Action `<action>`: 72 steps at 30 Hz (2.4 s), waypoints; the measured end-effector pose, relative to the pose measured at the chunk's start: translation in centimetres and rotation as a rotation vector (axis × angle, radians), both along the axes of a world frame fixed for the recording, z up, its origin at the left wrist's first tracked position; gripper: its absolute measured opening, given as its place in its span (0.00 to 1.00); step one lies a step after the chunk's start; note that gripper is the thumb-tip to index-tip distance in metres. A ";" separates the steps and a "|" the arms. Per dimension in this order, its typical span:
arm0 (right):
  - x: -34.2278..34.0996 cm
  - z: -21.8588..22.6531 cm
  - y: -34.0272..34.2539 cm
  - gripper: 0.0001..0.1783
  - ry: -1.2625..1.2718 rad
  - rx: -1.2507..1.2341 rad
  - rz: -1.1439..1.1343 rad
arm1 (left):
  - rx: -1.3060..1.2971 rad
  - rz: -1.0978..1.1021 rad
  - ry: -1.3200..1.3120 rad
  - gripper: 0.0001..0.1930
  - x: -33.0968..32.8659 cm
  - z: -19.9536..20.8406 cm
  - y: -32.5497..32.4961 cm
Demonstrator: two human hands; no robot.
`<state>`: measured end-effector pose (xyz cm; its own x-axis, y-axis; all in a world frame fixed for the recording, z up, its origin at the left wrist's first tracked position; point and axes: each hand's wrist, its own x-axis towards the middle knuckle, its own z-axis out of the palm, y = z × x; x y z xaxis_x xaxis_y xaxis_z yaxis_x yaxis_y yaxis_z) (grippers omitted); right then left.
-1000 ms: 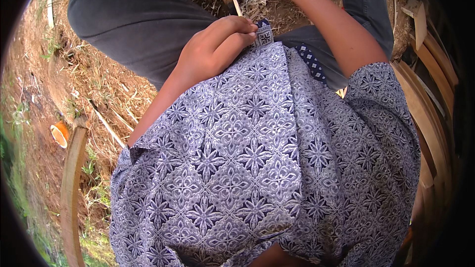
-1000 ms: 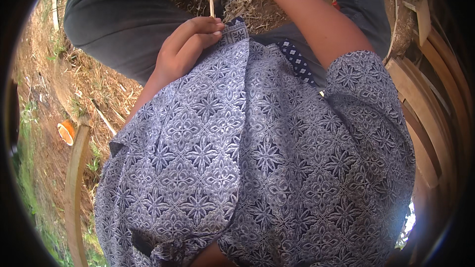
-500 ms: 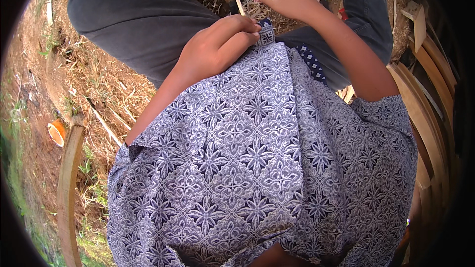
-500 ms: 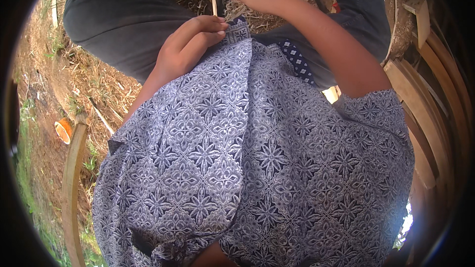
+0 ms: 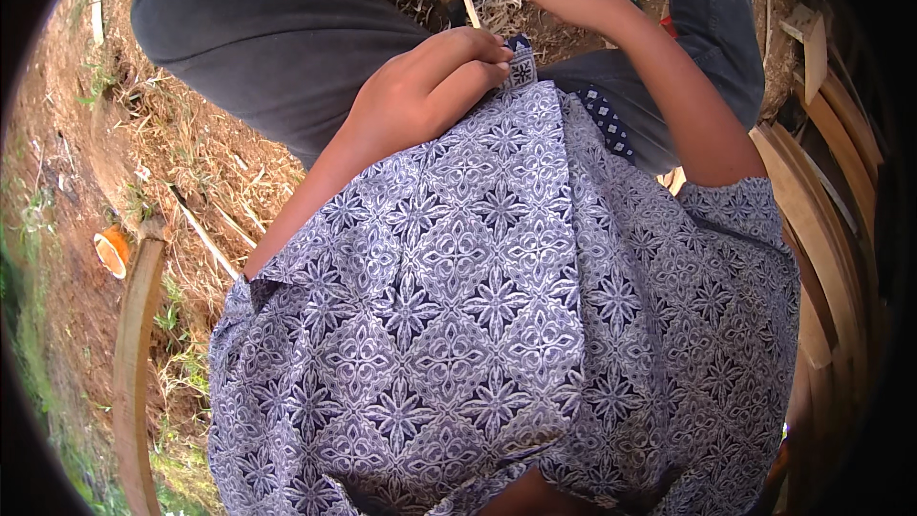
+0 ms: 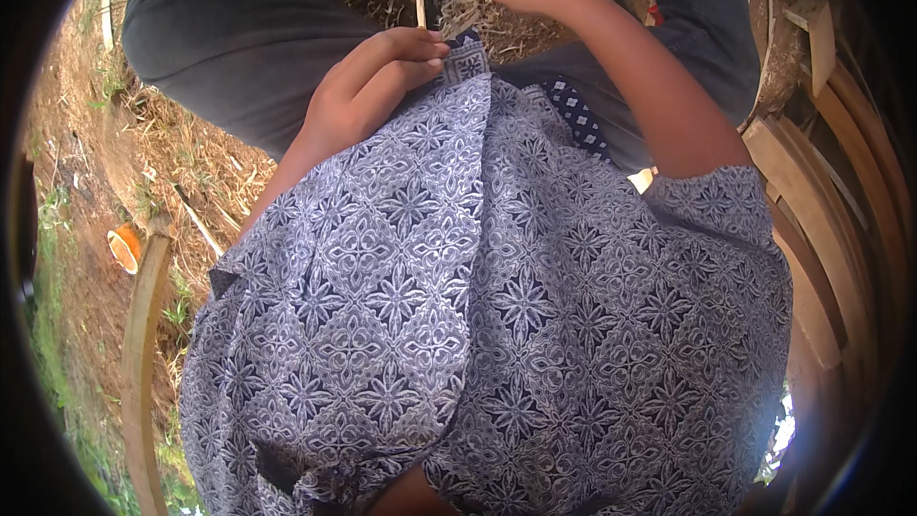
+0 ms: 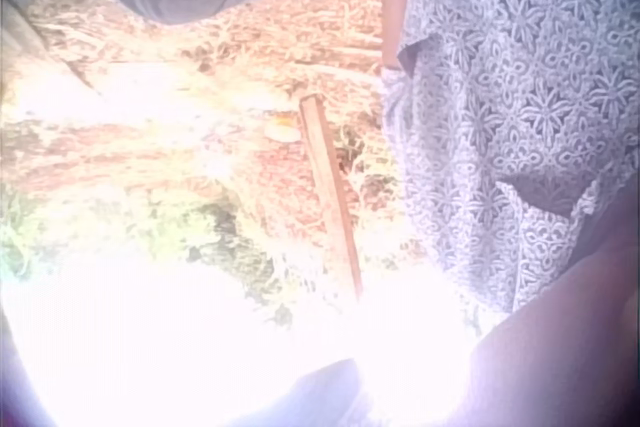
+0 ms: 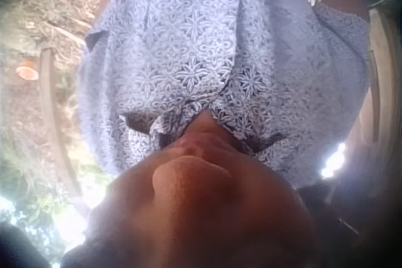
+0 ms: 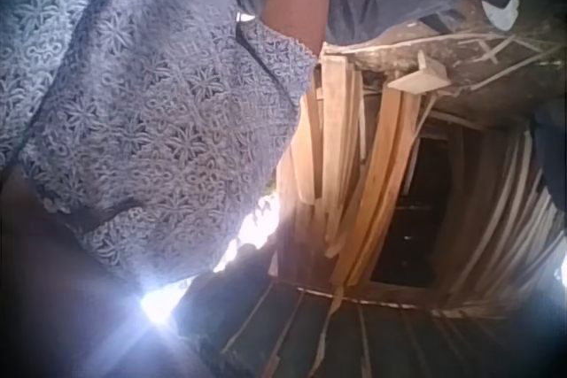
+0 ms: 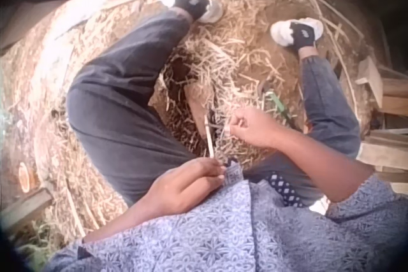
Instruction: The person sits on the ground and uses a curved knife to shave and shape a thin wooden stick. They hold the stick with one hand and carefully scrape the surface with the knife, creating wood shavings that accumulate on the ground.
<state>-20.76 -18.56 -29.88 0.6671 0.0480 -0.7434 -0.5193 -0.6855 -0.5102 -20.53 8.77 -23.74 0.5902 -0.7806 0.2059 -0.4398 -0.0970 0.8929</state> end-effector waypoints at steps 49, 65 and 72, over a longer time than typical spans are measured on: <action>-1.3 1.9 1.8 0.19 -0.181 0.042 0.015 | -0.011 -0.018 0.031 0.11 0.0 0.0 -0.3; 2.2 0.3 3.7 0.16 -0.116 -0.056 0.049 | -0.013 0.023 -0.036 0.07 -0.1 -1.3 -0.1; 2.1 -5.5 2.5 0.14 -0.080 0.001 -0.208 | -0.008 -0.021 0.003 0.11 0.0 -0.4 -0.2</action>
<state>-18.61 -16.09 -35.41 0.7193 -0.0961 -0.6880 -0.6074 -0.5676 -0.5558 -20.52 8.60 -24.18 0.5742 -0.7912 0.2104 -0.4386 -0.0802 0.8951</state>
